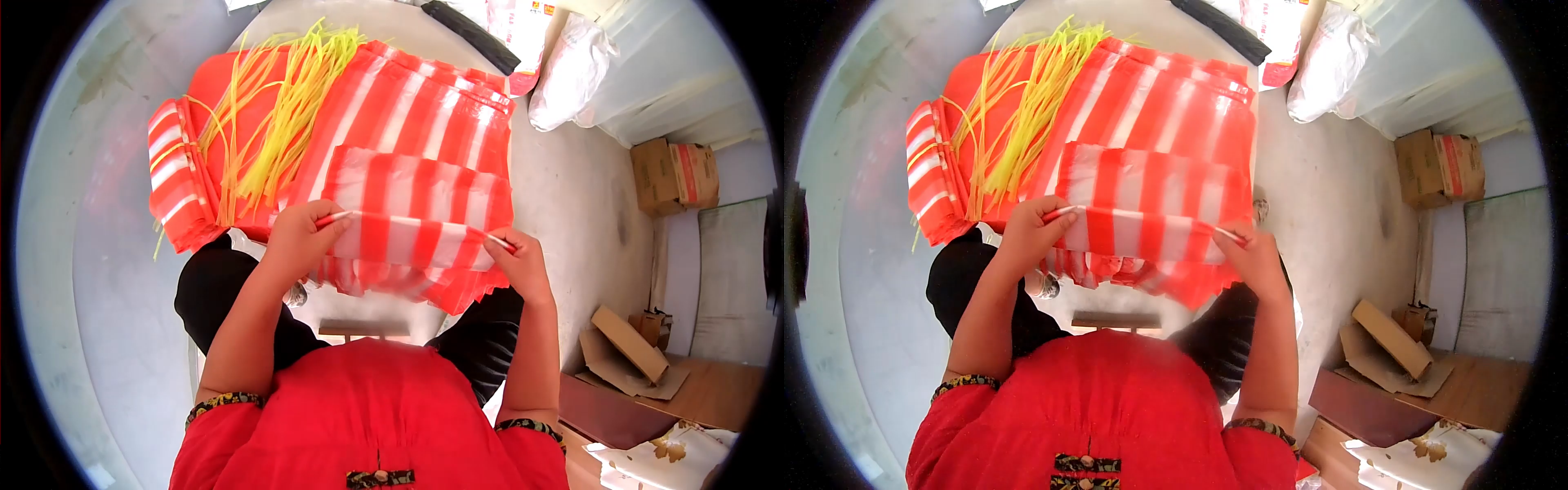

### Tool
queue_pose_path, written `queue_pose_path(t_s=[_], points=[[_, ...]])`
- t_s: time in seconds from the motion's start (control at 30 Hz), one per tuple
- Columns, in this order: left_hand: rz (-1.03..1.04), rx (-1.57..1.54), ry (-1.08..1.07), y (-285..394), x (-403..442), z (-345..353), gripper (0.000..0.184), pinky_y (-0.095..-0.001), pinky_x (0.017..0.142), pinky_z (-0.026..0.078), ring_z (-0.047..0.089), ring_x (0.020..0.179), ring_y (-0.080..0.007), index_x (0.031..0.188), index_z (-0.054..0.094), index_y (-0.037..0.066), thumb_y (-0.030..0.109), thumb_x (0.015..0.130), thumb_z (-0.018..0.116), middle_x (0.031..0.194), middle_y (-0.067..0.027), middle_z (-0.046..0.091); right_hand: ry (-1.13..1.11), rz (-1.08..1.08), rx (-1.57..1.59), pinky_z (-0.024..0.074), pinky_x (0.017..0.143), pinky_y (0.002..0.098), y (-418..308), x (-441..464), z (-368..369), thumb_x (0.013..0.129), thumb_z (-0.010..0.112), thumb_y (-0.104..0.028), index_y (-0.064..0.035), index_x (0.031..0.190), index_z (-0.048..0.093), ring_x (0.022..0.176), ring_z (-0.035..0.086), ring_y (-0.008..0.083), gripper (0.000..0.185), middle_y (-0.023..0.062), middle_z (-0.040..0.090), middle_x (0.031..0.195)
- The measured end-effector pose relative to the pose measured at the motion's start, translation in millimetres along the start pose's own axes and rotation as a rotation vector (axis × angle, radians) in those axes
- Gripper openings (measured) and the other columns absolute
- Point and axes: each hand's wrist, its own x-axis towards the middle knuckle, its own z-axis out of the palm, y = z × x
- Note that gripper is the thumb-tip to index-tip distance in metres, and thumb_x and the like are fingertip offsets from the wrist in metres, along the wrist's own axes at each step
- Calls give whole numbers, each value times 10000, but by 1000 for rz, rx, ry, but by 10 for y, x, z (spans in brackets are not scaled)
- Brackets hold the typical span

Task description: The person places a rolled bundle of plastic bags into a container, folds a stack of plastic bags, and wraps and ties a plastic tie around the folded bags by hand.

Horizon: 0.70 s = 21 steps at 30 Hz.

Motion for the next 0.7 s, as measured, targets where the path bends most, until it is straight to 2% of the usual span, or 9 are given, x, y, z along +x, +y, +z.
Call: queue_pose_path(t_s=[0.03,0.13,0.17,0.27,0.33,0.43,0.53,0.63,0.7], points=[[-2,63,43,-7,39,14,211,-347,611,487,606,607,-219,980,729,26,232,951,759,720,-144,653,53,2,-38,514,788,248,26,64,34,986,692,-48,11,997,720,863,612,70,67,-15,689,905],[9,163,139,46,125,54,249,-374,615,485,621,630,-257,952,717,26,272,948,761,726,-146,658,145,-62,47,502,729,266,216,253,135,974,739,-154,-8,1062,725,824,607,83,171,36,710,927],[14,182,164,76,144,70,264,-388,619,489,634,643,-275,942,712,25,284,947,760,730,-147,662,173,-68,28,504,745,262,257,292,160,976,729,-131,-12,1071,705,836,608,80,154,27,703,936],[63,409,215,119,206,109,204,-363,648,501,670,690,-249,964,705,10,210,952,744,757,-133,682,262,-100,8,508,779,253,383,388,245,981,703,-85,-20,1112,655,862,614,80,154,16,691,964],[104,518,233,90,256,141,211,-396,662,514,688,727,-309,958,708,20,229,949,737,793,-152,703,331,-130,51,507,785,252,493,433,322,985,691,-86,-23,1159,631,866,627,91,194,31,698,981],[143,535,276,9,315,168,216,-424,668,520,700,754,-345,963,712,32,247,951,729,812,-160,717,377,-169,-7,565,785,334,611,467,347,950,755,-172,-17,1121,650,903,728,227,253,118,632,1087],[103,494,275,-23,355,179,230,-476,691,521,697,802,-371,978,688,45,273,961,708,843,-161,720,429,-175,-88,565,775,355,624,452,375,954,742,-174,-28,1122,652,870,724,257,241,147,638,1113],[15,514,262,31,379,179,239,-498,706,524,694,829,-385,1000,660,47,278,959,705,859,-161,718,436,-105,-139,559,805,383,552,411,390,926,744,-154,-46,1125,652,954,706,317,244,156,642,1112],[-6,560,272,52,385,182,242,-497,708,526,691,844,-385,1011,649,49,274,950,715,887,-159,716,524,-243,-351,543,861,418,488,364,390,882,761,-145,-58,1144,652,1030,681,339,296,146,654,1125]])
